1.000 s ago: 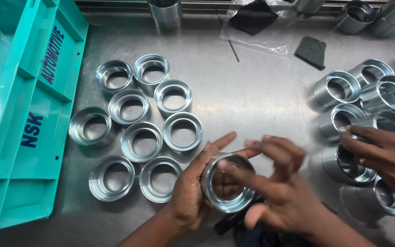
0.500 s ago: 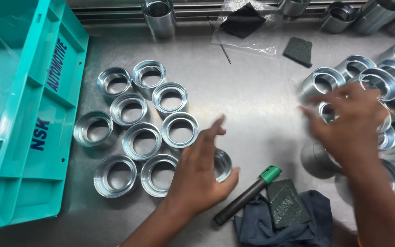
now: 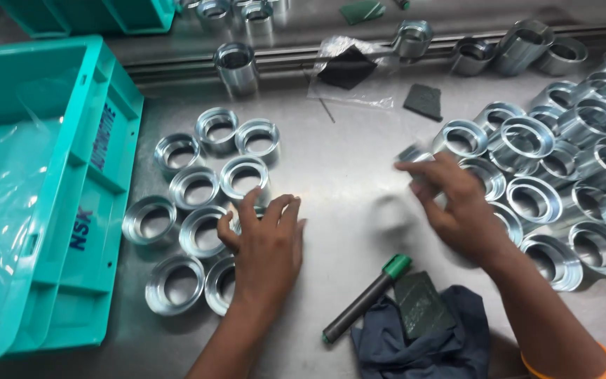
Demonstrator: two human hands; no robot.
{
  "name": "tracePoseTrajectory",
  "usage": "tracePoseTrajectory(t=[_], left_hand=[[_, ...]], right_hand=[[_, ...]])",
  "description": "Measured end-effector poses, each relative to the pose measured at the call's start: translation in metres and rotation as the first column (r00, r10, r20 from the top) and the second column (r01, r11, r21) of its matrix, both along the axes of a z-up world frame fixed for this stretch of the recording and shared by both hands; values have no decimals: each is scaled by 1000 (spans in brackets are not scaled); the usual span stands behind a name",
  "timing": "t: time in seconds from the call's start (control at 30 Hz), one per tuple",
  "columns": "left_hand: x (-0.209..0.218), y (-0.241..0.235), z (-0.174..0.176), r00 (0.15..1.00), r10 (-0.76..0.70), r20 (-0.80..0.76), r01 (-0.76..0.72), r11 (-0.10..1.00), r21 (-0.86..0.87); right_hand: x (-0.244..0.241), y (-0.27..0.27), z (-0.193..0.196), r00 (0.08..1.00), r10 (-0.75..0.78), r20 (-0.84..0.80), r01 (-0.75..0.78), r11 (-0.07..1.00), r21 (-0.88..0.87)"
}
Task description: Inspecting and sorting metal rings at a fabrication workbench.
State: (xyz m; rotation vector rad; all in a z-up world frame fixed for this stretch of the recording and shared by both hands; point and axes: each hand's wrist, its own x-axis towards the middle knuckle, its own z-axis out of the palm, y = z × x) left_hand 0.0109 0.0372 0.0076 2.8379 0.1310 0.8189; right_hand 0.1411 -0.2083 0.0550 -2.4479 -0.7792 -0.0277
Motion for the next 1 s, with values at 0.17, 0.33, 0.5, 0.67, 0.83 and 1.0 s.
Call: tracePoseTrajectory(t=[0.17, 0.33, 0.5, 0.67, 0.83, 1.0], left_hand=[[-6, -20, 7, 940, -334, 77, 290, 657, -696], [-15, -32, -7, 782, -611, 120, 14, -176, -984], [-24, -46, 15, 835, -506, 215, 396, 283, -874], [-27, -48, 9, 805, -563, 188, 344, 185, -921], [-28, -51, 10, 798, -565, 210, 431, 291, -854], [-26, -52, 13, 808, -581, 98, 147, 38, -988]], right_hand=[[-35, 22, -4, 918, 334, -216, -209, 867, 452], [-42, 30, -31, 918, 390, 79, -387, 832, 396], [-31, 27, -45, 733, 416, -538, -21, 804, 594], [-39, 27, -39, 880, 402, -251, -228, 824, 519], [-37, 28, -38, 815, 470, -338, -219, 791, 571], [-44, 23, -42, 884, 388, -262, -227, 844, 485]])
